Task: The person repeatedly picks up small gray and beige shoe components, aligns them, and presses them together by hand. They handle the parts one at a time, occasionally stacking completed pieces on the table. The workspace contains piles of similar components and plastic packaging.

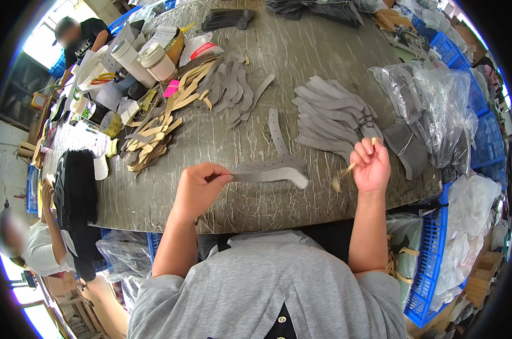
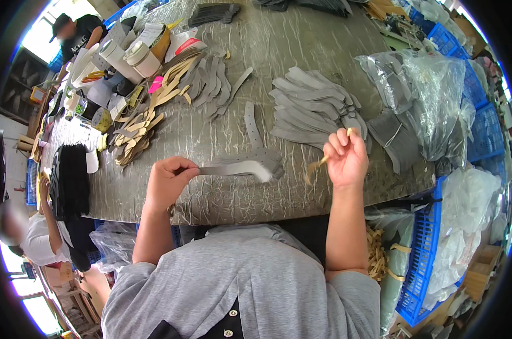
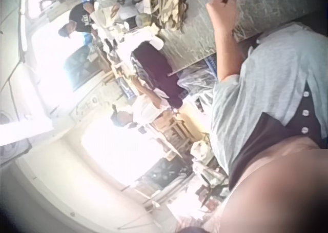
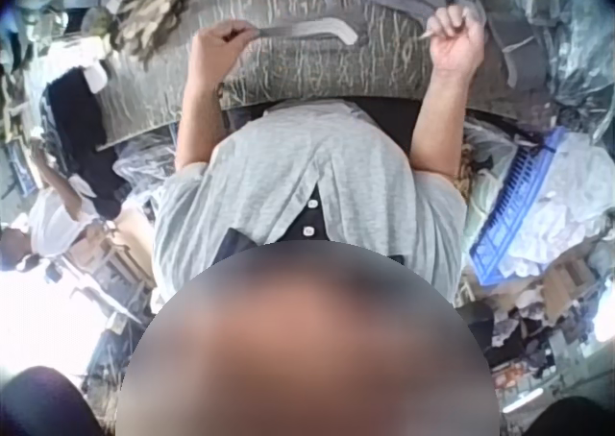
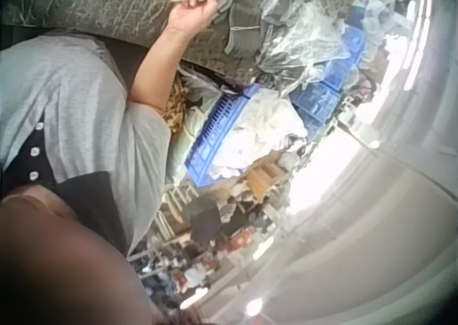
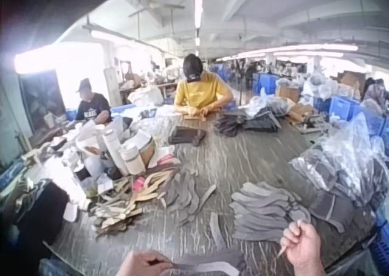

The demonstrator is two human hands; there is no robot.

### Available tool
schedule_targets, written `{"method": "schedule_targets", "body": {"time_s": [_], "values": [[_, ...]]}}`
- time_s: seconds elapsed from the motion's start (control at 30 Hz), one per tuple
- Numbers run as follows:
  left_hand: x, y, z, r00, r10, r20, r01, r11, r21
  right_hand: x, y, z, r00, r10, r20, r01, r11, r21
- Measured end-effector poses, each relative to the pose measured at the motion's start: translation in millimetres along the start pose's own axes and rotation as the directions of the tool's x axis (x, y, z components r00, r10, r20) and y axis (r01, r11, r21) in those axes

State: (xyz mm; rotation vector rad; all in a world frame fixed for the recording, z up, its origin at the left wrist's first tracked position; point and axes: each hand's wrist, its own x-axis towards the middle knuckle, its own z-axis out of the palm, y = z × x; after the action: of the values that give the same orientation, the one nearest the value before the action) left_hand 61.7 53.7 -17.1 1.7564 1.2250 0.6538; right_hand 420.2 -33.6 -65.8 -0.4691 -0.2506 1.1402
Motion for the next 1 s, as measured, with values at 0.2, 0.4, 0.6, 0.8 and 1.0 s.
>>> {"method": "schedule_targets", "body": {"time_s": [0.2,0.4,0.6,0.8,1.0], "values": [[5,-9,12,0.994,-0.108,0.008,0.108,0.994,0.012,-34,51,20,0.946,0.320,0.056,-0.168,0.628,-0.759],[15,-20,22,0.990,-0.140,0.029,0.139,0.990,0.019,-19,80,11,0.967,0.246,-0.059,-0.168,0.448,-0.878],[29,-45,30,0.983,-0.177,0.043,0.167,0.969,0.182,-10,91,1,0.974,0.214,-0.070,-0.137,0.314,-0.940],[30,-49,36,0.969,-0.233,0.078,0.218,0.963,0.161,-9,88,3,0.970,0.218,-0.112,-0.162,0.231,-0.959],[32,-49,37,0.968,-0.235,0.089,0.218,0.962,0.166,-10,90,2,0.979,0.182,-0.086,-0.122,0.197,-0.973]]}}
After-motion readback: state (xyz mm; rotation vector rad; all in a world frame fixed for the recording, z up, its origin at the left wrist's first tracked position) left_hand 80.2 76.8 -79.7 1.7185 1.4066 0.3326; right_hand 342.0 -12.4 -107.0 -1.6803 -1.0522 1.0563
